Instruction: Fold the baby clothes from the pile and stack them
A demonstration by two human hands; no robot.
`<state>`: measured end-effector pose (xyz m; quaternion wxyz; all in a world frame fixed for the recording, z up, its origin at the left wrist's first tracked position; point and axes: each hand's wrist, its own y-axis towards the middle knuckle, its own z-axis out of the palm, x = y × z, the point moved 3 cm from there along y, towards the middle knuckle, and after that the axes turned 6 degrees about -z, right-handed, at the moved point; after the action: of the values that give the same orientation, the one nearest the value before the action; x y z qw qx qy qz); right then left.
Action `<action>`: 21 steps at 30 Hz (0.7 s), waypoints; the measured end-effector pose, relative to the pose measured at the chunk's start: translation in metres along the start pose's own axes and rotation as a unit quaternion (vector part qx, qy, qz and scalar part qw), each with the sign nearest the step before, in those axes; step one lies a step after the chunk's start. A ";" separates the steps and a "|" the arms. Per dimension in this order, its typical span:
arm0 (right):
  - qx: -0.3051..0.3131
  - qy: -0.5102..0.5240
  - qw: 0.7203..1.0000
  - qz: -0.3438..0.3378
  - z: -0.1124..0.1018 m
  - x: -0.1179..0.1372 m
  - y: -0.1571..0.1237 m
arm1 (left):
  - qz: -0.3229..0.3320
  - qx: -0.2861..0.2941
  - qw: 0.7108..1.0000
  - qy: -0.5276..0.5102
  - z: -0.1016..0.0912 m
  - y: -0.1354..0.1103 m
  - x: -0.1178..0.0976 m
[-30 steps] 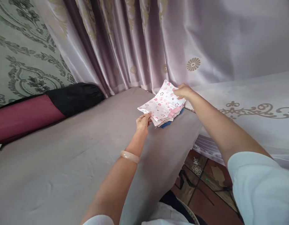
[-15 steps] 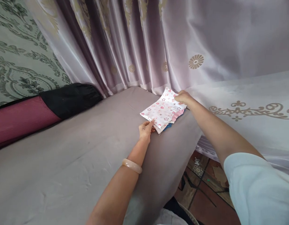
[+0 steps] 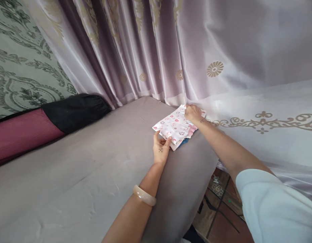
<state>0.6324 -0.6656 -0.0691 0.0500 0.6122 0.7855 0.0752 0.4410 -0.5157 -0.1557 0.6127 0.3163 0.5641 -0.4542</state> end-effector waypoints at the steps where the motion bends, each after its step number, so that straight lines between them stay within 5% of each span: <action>1: 0.003 -0.006 1.000 -0.020 0.006 0.000 -0.001 | 0.011 0.007 0.999 0.033 0.001 0.000 0.000; 9: 0.024 0.036 0.999 0.029 0.042 -0.023 -0.005 | 0.003 0.005 0.982 0.188 0.002 -0.002 -0.009; 21: 0.051 0.057 0.996 0.048 0.031 -0.008 -0.014 | 0.013 -0.002 0.980 0.201 0.002 -0.001 -0.007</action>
<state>0.6265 -0.6751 -0.1026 -0.0302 0.6460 0.7594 0.0720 0.4409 -0.5166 -0.1481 0.4935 0.4076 0.6721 -0.3723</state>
